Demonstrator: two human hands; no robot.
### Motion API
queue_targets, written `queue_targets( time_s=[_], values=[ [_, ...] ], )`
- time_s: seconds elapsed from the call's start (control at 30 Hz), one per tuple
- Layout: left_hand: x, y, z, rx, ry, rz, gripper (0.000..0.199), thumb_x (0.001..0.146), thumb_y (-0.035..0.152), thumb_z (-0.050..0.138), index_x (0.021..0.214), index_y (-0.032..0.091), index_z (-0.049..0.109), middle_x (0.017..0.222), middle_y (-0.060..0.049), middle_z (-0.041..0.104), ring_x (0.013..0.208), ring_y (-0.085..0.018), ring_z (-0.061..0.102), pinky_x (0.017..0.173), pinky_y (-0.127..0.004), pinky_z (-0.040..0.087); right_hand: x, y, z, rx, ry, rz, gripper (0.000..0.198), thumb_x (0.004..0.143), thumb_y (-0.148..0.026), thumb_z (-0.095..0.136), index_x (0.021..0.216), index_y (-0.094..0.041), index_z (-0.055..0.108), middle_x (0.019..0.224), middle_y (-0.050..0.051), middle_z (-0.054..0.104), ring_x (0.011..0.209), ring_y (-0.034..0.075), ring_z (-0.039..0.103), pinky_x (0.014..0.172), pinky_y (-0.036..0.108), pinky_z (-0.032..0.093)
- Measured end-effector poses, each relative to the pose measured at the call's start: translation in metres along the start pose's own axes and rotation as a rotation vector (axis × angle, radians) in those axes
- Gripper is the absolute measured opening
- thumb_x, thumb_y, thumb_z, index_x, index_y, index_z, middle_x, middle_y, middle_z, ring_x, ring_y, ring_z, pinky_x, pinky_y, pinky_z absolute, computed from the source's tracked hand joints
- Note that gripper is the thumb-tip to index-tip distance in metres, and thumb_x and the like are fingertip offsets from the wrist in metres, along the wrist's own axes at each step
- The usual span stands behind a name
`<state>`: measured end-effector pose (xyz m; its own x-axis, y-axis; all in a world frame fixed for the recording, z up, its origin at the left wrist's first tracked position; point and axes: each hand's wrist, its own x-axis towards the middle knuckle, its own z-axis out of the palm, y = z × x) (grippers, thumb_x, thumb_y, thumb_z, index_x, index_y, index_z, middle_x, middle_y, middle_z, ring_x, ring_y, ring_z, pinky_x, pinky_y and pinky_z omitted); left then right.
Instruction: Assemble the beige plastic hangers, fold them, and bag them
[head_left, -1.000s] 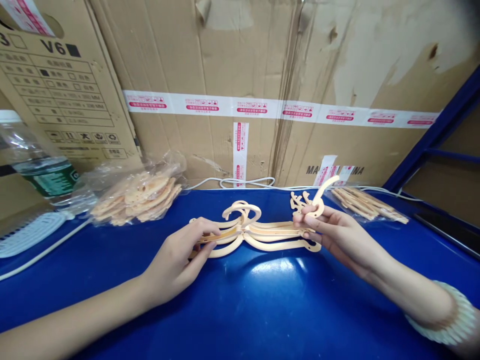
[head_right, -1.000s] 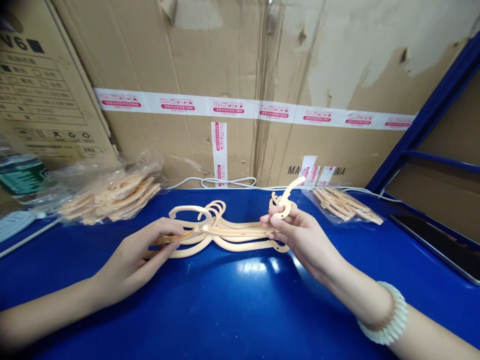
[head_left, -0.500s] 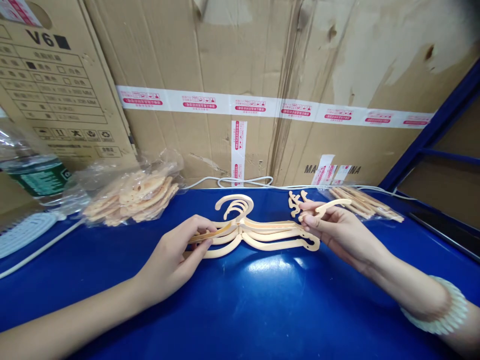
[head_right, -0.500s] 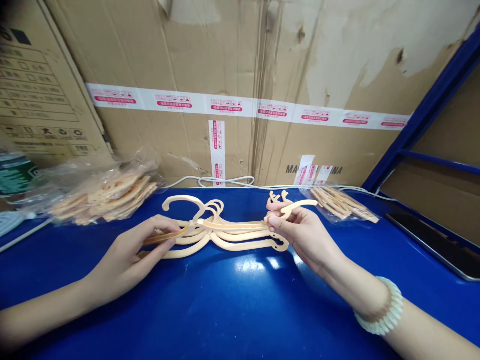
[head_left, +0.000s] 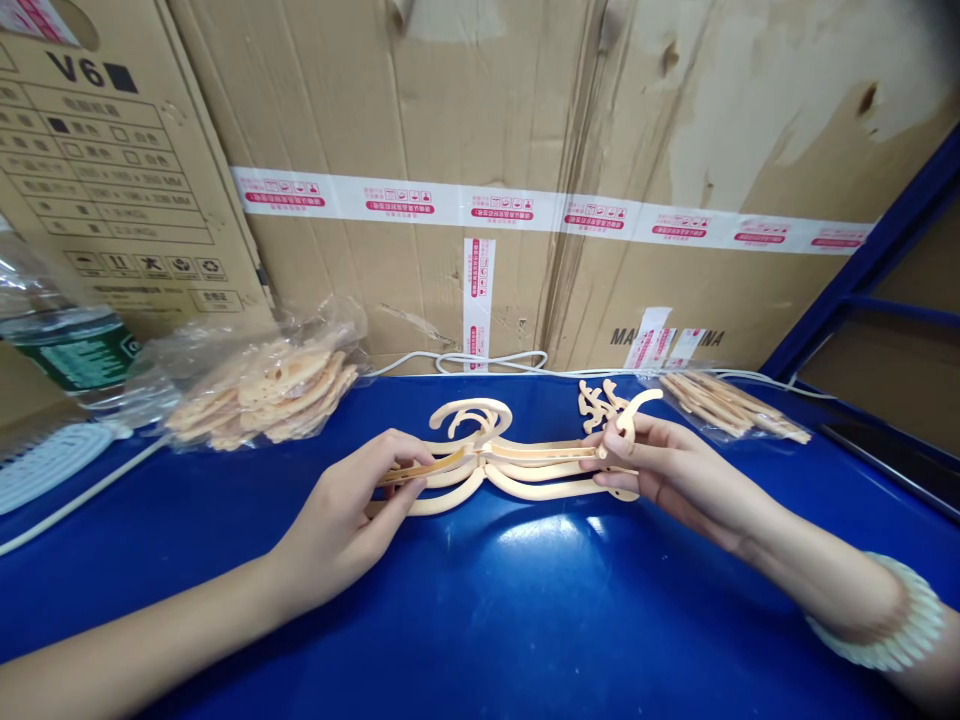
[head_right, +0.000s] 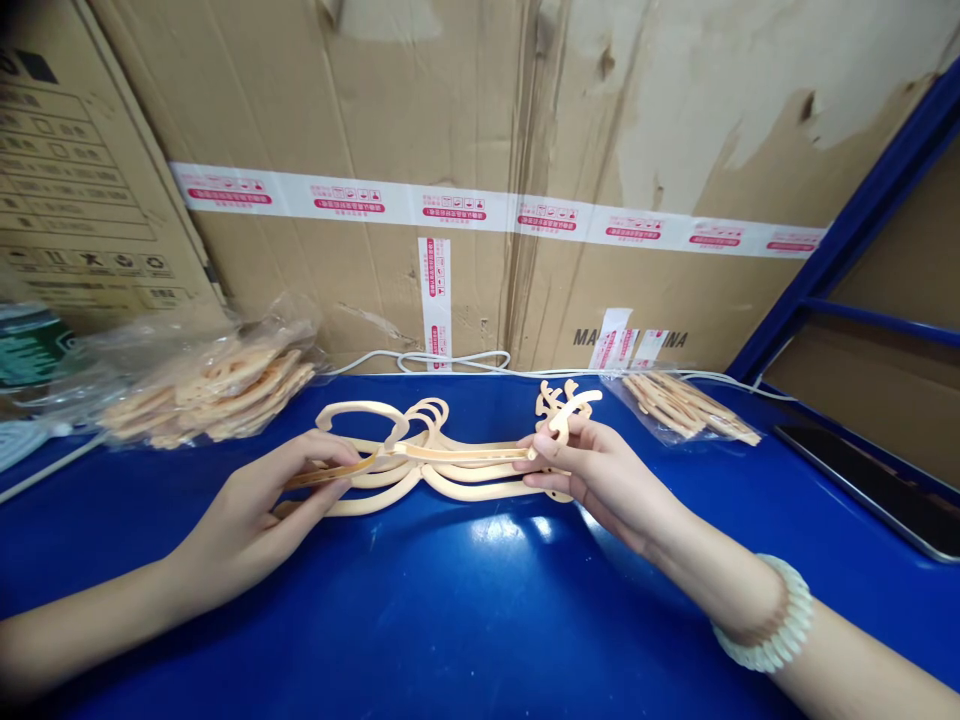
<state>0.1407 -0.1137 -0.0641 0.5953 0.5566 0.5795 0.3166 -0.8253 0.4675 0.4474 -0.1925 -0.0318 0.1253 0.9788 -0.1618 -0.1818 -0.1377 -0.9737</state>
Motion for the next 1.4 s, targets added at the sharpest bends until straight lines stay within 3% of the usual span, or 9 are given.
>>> queue_targets(
  time_s=[0.27, 0.5, 0.73, 0.93, 1.13, 1.4],
  values=[
    [0.0, 0.001, -0.001, 0.022, 0.001, 0.04, 0.015, 0.094, 0.012, 0.049, 0.105, 0.021, 0.056, 0.102, -0.004, 0.064, 0.092, -0.018, 0.063, 0.075, -0.028, 0.051, 0.002, 0.003, 0.0, -0.017, -0.004, 0.04, 0.039, 0.057, -0.034, 0.091, 0.074, -0.015, 0.062, 0.072, 0.003, 0.069, 0.071, 0.015, 0.069, 0.065, 0.021, 0.059],
    [-0.001, 0.001, 0.0, -0.001, -0.001, 0.047, 0.015, 0.095, 0.011, 0.048, 0.104, 0.021, 0.055, 0.101, -0.005, 0.064, 0.092, -0.018, 0.063, 0.074, -0.028, 0.052, -0.001, -0.001, 0.002, -0.051, 0.017, 0.071, 0.039, 0.053, -0.032, 0.093, 0.069, -0.016, 0.062, 0.069, 0.003, 0.065, 0.063, 0.015, 0.066, 0.048, 0.02, 0.056],
    [-0.001, -0.001, 0.0, 0.004, -0.002, 0.056, 0.017, 0.095, 0.011, 0.048, 0.106, 0.021, 0.055, 0.102, -0.005, 0.064, 0.095, -0.019, 0.063, 0.077, -0.029, 0.053, -0.006, -0.002, 0.007, -0.104, 0.046, -0.029, 0.046, 0.049, -0.039, 0.093, 0.069, -0.017, 0.058, 0.067, 0.004, 0.067, 0.059, 0.014, 0.064, 0.047, 0.021, 0.056],
    [-0.002, 0.001, 0.002, -0.02, -0.033, -0.001, 0.015, 0.096, 0.016, 0.046, 0.108, 0.022, 0.054, 0.105, -0.006, 0.064, 0.096, -0.02, 0.064, 0.073, -0.029, 0.056, -0.006, 0.003, 0.01, -0.14, 0.112, -0.148, 0.051, 0.049, -0.047, 0.091, 0.068, -0.017, 0.055, 0.059, -0.003, 0.06, 0.052, 0.013, 0.063, 0.049, 0.025, 0.057],
    [-0.001, 0.005, 0.001, 0.007, -0.046, 0.024, 0.016, 0.096, 0.016, 0.047, 0.11, 0.02, 0.055, 0.103, -0.008, 0.065, 0.094, -0.021, 0.064, 0.079, -0.034, 0.055, -0.004, 0.004, 0.01, -0.068, 0.101, -0.182, 0.043, 0.056, -0.04, 0.091, 0.073, -0.018, 0.058, 0.066, -0.003, 0.059, 0.058, 0.012, 0.063, 0.057, 0.025, 0.058],
    [0.004, 0.008, 0.0, 0.017, -0.004, 0.054, 0.018, 0.096, 0.012, 0.048, 0.108, 0.022, 0.056, 0.098, -0.004, 0.059, 0.086, -0.016, 0.061, 0.07, -0.026, 0.05, -0.005, 0.002, 0.008, -0.026, 0.066, -0.195, 0.035, 0.071, -0.044, 0.081, 0.094, -0.022, 0.068, 0.091, 0.002, 0.064, 0.073, 0.014, 0.06, 0.06, 0.025, 0.055]
  ],
)
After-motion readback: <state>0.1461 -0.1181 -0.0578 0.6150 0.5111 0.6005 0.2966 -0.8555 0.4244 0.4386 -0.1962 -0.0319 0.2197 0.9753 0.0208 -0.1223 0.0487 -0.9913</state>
